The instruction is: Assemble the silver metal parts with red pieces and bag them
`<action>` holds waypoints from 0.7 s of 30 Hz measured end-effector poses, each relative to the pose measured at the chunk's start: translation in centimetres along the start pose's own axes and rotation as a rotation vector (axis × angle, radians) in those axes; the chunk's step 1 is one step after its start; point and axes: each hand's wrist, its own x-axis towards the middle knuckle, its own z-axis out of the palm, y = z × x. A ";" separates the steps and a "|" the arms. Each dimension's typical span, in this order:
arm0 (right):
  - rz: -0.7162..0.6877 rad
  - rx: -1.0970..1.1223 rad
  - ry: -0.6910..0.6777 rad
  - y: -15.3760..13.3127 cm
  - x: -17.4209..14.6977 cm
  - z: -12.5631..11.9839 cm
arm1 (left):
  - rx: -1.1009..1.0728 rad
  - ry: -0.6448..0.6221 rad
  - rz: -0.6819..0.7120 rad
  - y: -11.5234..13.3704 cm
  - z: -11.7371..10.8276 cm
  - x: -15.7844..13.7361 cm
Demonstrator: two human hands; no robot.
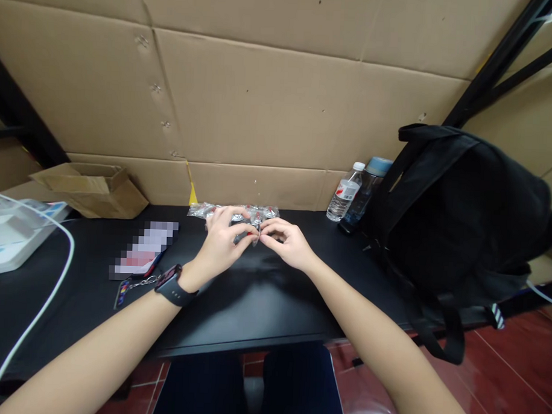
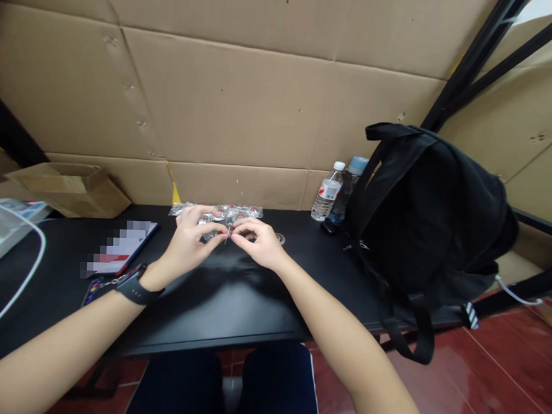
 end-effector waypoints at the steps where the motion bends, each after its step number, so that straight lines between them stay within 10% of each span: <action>1: 0.007 -0.013 -0.009 0.0 0.0 0.0 | -0.006 -0.013 0.002 -0.1 0.1 0.0; 21: -0.037 -0.355 -0.048 0.4 0.3 -1.6 | -0.033 -0.488 -0.030 -1.9 1.0 -0.6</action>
